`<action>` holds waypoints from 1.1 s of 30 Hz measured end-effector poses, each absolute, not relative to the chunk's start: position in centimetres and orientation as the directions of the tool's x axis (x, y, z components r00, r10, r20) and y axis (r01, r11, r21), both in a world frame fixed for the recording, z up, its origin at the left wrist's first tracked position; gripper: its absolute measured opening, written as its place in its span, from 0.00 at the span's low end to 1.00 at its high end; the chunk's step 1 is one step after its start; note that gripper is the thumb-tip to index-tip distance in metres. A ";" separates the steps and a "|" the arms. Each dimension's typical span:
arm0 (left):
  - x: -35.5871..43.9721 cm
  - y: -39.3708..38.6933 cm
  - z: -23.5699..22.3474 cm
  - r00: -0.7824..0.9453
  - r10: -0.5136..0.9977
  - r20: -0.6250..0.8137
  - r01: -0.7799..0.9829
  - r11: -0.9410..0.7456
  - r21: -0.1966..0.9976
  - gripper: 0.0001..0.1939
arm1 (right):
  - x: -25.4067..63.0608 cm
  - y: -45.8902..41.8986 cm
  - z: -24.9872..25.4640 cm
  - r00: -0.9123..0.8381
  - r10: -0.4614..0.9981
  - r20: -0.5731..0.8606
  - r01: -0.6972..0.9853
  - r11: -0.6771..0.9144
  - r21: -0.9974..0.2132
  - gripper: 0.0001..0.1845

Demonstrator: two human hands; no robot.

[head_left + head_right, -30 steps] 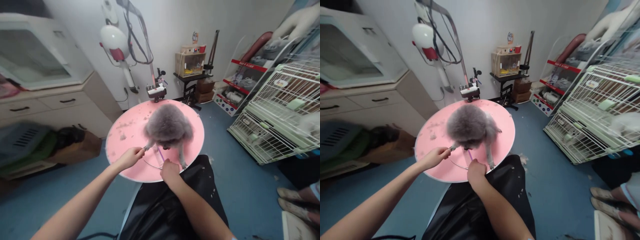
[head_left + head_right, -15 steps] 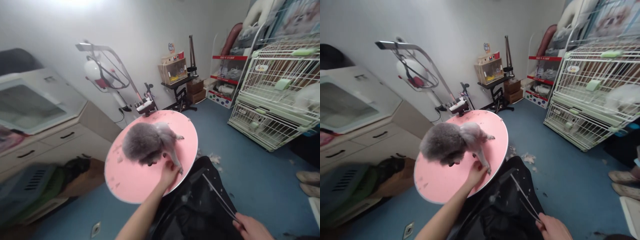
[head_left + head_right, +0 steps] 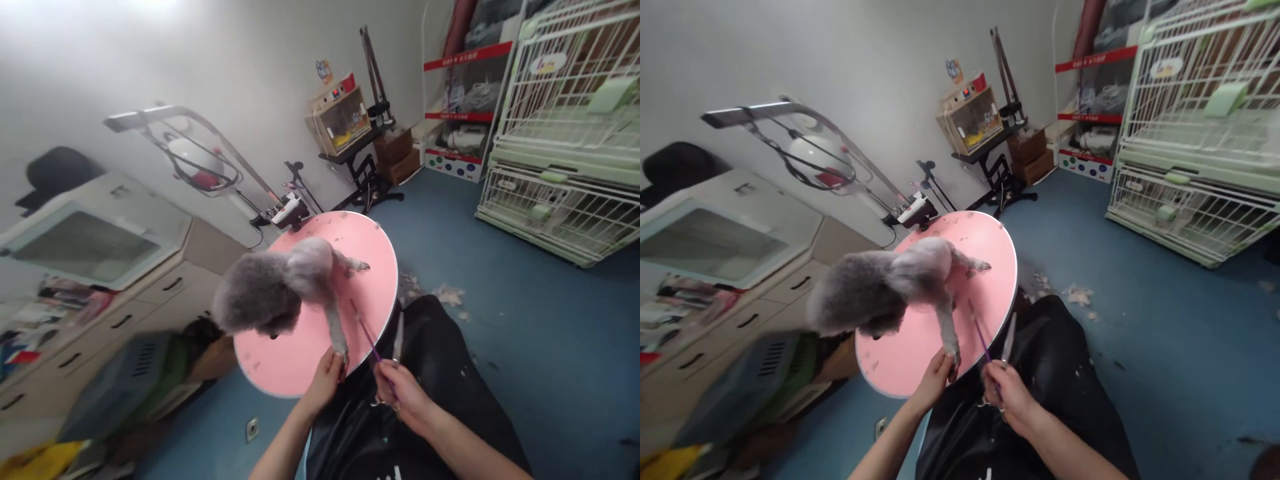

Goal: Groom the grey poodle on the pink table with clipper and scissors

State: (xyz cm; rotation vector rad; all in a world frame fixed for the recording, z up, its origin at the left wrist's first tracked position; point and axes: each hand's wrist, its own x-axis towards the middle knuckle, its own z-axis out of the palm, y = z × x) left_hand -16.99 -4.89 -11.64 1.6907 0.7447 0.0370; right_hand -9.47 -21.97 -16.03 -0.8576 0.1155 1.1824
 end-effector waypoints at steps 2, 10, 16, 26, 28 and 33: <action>-17.3 -4.5 -12.1 0.791 0.468 -0.394 0.481 -0.078 0.873 0.34 | -10.3 -19.3 -14.4 0.338 0.843 -0.417 -0.897 0.154 -0.415 0.28; -17.6 -2.6 -13.2 0.731 0.477 -0.488 0.552 0.007 0.834 0.34 | -7.6 -18.9 -14.5 0.272 0.912 -0.306 -0.936 0.176 -0.306 0.29; -17.5 -1.5 -12.8 0.697 0.479 -0.533 0.594 0.031 0.804 0.35 | -5.7 -18.6 -15.4 0.145 0.987 -0.071 -0.964 0.125 -0.234 0.25; -19.1 0.1 -11.4 0.629 0.475 -0.615 0.707 -0.021 0.707 0.32 | -3.8 -17.6 -16.1 0.159 0.977 -0.140 -0.956 0.116 -0.271 0.29; -19.7 0.4 -10.1 0.587 0.483 -0.649 0.768 -0.078 0.636 0.32 | -3.0 -17.2 -15.7 0.277 0.919 -0.279 -0.864 0.111 -0.491 0.27; -22.6 0.5 -5.7 0.463 0.467 -0.753 0.849 0.008 0.528 0.30 | -2.1 -15.7 -14.0 0.382 0.861 -0.337 -0.414 -0.167 -0.895 0.09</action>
